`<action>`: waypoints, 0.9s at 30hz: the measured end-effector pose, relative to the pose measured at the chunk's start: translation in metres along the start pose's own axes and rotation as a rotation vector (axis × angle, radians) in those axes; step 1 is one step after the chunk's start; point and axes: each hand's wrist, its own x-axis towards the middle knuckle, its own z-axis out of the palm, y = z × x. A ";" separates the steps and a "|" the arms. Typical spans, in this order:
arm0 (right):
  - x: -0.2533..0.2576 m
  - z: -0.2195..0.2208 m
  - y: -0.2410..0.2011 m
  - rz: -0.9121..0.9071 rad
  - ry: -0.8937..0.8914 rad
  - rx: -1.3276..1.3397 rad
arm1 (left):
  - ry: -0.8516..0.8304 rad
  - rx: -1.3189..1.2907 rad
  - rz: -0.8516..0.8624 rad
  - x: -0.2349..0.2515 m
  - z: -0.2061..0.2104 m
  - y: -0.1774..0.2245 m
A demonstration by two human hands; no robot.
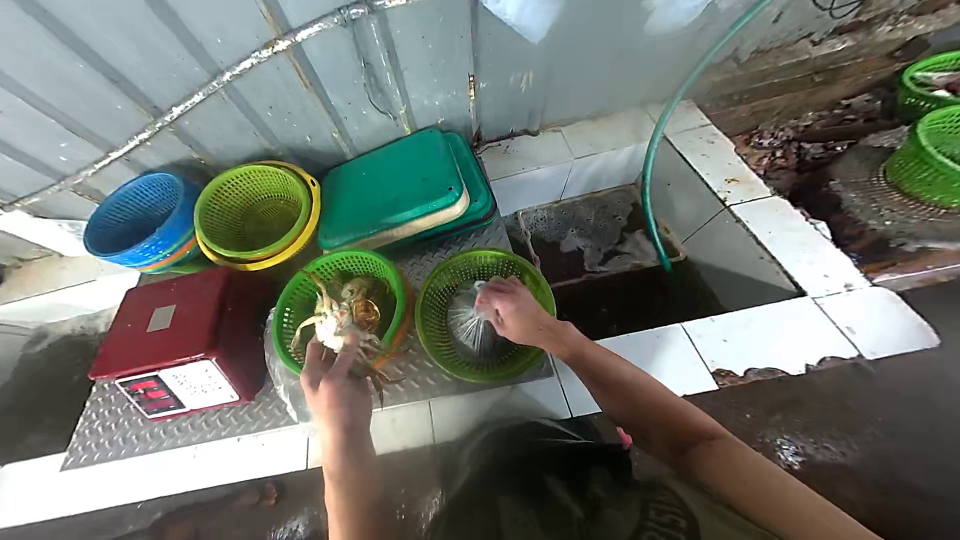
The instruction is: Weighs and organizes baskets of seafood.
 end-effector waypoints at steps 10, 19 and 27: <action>-0.079 -0.024 0.048 0.510 0.507 0.031 | -0.191 0.207 -0.045 -0.004 0.035 -0.037; -0.112 0.009 0.027 0.865 0.282 0.530 | -0.384 0.302 -0.099 -0.014 0.072 -0.072; -0.115 0.024 -0.007 0.938 0.292 0.581 | -0.016 1.060 0.292 0.020 -0.032 -0.032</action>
